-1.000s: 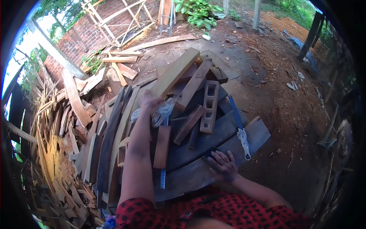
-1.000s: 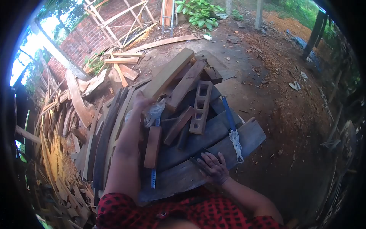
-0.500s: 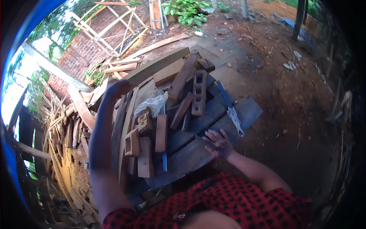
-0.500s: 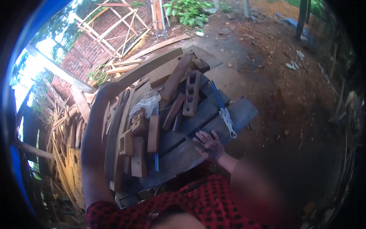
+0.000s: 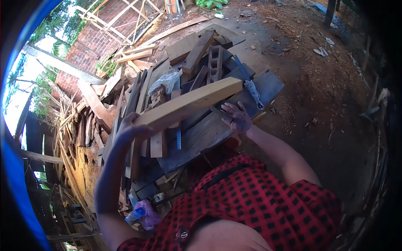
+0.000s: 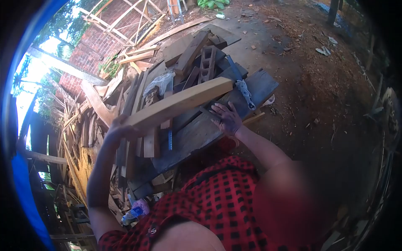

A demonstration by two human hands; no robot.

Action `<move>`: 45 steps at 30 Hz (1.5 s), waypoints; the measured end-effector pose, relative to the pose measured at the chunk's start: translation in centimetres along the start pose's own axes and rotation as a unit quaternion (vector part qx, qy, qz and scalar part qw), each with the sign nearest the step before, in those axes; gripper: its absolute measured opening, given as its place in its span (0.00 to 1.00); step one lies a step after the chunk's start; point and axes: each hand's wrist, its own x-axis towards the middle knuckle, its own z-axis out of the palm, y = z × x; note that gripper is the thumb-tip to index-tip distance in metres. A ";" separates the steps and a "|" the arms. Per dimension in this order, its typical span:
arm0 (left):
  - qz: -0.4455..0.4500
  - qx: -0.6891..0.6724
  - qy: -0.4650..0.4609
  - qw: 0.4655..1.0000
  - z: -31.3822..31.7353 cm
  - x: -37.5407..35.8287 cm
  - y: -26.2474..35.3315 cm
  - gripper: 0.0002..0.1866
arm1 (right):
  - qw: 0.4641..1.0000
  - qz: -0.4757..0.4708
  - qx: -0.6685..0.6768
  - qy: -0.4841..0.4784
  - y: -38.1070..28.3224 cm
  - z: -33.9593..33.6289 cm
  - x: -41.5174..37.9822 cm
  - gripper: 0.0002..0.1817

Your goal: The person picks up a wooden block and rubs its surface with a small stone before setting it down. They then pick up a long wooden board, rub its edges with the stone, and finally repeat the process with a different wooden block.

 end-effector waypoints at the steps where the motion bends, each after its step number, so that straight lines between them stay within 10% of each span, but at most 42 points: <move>1: 0.026 0.018 0.006 0.999 0.3 -0.6 -1.1 0.33 | 1.000 0.010 0.027 -0.007 0.0 -0.1 0.0 0.22; 9: 0.086 -0.028 0.154 0.984 7.9 -6.3 -10.5 0.45 | 0.988 -0.047 0.017 -0.147 1.0 -5.7 0.2 0.24; 13: 0.086 -0.140 0.223 0.961 11.1 -7.4 -12.7 0.49 | 0.929 0.239 0.167 -0.228 1.0 -12.1 1.1 0.19; 19: 0.203 -0.204 0.247 0.925 13.5 -7.9 -15.0 0.56 | 0.927 0.282 0.247 -0.002 -0.3 -13.5 5.0 0.20; 26: 0.176 -0.232 0.275 0.916 14.0 -8.9 -14.4 0.59 | 0.991 0.113 -0.046 0.052 -6.6 -2.4 5.0 0.25; 28: 0.186 -0.155 0.286 0.927 13.8 -9.0 -14.7 0.62 | 0.979 -0.032 0.192 0.060 -12.0 -1.8 4.5 0.27; 31: 0.187 -0.226 0.282 0.914 14.3 -8.8 -15.1 0.66 | 0.962 -0.191 0.190 -0.052 -20.8 -3.7 4.2 0.29; 37: 0.191 -0.315 0.291 0.883 14.8 -9.4 -14.6 0.70 | 0.927 -0.261 0.238 -0.129 -21.5 -4.4 5.7 0.27; 45: 0.176 -0.223 0.284 0.916 14.8 -10.0 -13.9 0.70 | 0.975 0.180 0.113 0.059 4.9 -2.7 6.6 0.21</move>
